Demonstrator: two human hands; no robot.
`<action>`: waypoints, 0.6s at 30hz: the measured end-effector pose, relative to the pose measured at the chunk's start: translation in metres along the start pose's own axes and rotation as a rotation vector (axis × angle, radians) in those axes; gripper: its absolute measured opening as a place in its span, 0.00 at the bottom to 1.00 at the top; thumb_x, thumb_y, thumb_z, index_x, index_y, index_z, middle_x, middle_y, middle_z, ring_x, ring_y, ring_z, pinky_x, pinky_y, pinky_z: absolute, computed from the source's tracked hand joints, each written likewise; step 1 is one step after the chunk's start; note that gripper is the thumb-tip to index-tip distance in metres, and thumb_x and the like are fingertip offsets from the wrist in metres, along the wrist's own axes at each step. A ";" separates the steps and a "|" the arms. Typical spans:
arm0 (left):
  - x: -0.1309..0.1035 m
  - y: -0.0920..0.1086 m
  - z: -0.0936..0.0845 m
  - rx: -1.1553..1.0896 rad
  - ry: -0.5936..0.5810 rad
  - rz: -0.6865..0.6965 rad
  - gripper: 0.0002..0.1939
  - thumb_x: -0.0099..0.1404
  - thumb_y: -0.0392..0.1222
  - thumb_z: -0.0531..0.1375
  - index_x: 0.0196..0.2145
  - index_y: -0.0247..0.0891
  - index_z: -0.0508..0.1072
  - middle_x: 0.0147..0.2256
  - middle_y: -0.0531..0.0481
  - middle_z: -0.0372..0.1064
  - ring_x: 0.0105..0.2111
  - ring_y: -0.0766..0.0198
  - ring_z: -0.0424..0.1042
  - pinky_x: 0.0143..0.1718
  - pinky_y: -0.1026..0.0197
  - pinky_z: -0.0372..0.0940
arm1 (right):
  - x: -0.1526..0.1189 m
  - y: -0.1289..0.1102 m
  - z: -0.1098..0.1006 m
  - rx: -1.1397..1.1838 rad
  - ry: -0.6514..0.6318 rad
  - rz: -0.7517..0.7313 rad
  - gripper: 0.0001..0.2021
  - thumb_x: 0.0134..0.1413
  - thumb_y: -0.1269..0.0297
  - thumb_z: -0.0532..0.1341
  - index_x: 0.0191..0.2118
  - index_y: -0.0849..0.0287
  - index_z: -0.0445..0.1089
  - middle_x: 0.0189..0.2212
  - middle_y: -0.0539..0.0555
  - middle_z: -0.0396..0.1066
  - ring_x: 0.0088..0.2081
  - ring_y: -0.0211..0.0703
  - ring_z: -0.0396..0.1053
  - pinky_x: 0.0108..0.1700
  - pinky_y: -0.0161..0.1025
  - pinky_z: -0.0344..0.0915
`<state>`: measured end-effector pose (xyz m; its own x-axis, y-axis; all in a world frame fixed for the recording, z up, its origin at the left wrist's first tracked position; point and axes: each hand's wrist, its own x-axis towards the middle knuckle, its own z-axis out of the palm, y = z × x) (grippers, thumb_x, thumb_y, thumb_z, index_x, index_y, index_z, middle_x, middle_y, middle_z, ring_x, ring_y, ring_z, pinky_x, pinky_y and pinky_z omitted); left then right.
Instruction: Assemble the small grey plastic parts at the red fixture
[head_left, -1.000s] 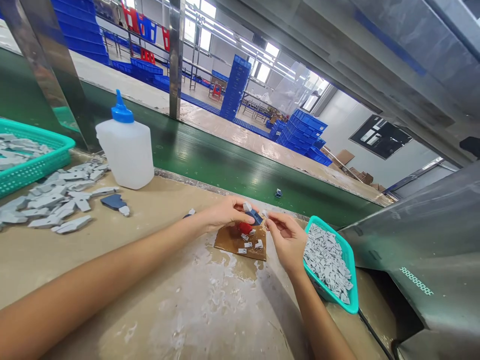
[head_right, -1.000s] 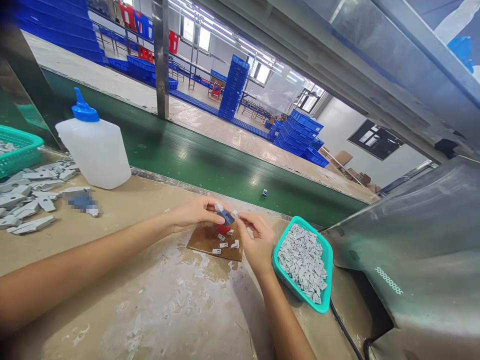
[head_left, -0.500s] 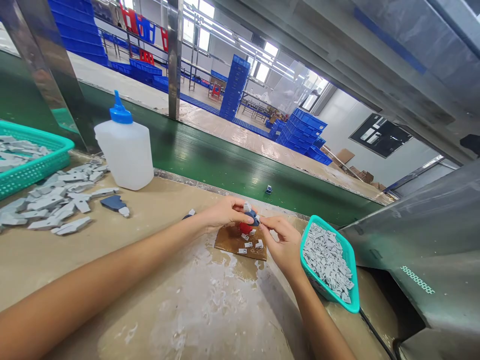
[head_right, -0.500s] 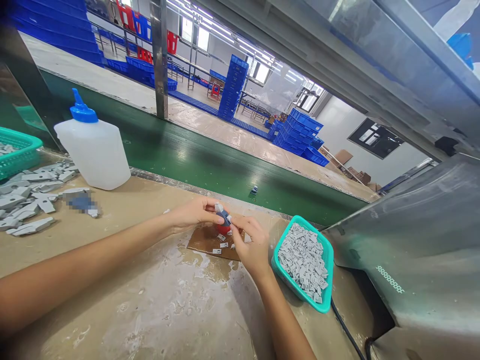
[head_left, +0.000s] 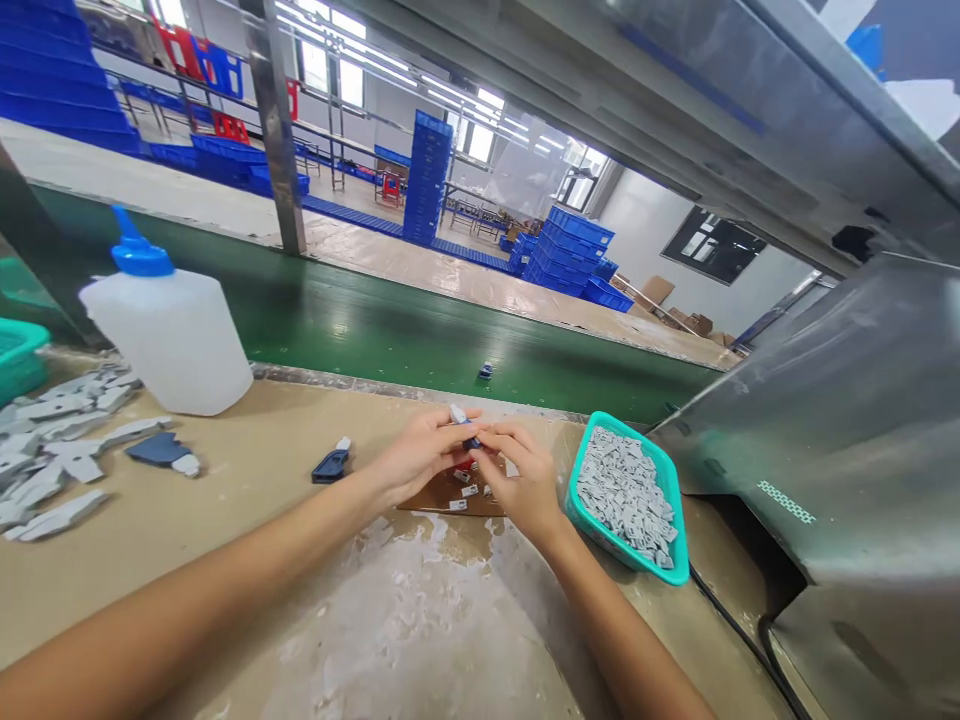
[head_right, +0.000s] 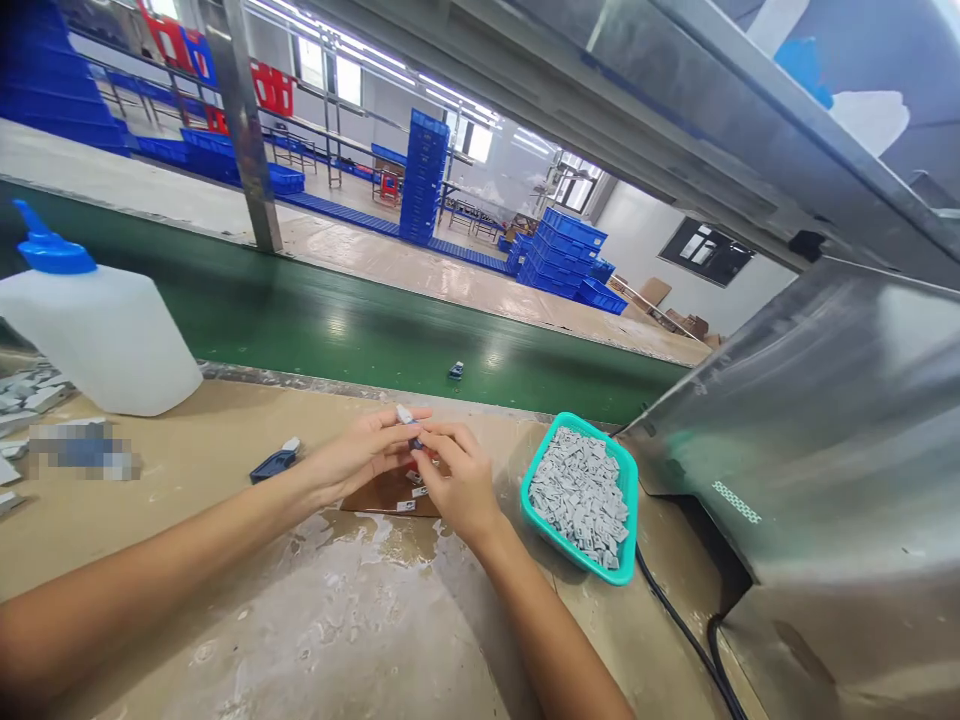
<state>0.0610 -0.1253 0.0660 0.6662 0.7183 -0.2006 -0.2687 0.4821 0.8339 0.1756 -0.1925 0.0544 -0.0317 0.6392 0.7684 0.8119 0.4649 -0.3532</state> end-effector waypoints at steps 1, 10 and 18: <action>0.001 0.001 0.001 0.001 0.017 0.000 0.14 0.50 0.35 0.61 0.37 0.35 0.67 0.30 0.49 0.70 0.28 0.69 0.69 0.34 0.65 0.64 | 0.002 0.001 -0.002 0.000 -0.011 -0.004 0.07 0.49 0.72 0.55 0.33 0.59 0.69 0.32 0.55 0.69 0.34 0.37 0.67 0.34 0.34 0.66; 0.056 0.056 -0.064 0.535 0.489 0.304 0.19 0.52 0.31 0.55 0.44 0.34 0.60 0.27 0.50 0.68 0.28 0.66 0.70 0.39 0.60 0.63 | 0.014 0.078 -0.103 -0.576 -0.179 0.549 0.11 0.43 0.76 0.54 0.31 0.60 0.72 0.27 0.54 0.71 0.28 0.40 0.67 0.31 0.36 0.61; 0.095 0.067 -0.087 1.851 0.629 0.100 0.41 0.48 0.28 0.56 0.58 0.29 0.44 0.51 0.20 0.52 0.49 0.34 0.56 0.44 0.40 0.52 | -0.018 0.128 -0.110 -0.565 -0.402 0.649 0.13 0.26 0.86 0.56 0.11 0.59 0.65 0.14 0.51 0.66 0.20 0.39 0.64 0.22 0.33 0.53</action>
<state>0.0453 0.0190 0.0580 0.2829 0.9541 0.0983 0.9354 -0.2971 0.1918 0.3445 -0.2118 0.0539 0.4121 0.8806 0.2341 0.8999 -0.3532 -0.2557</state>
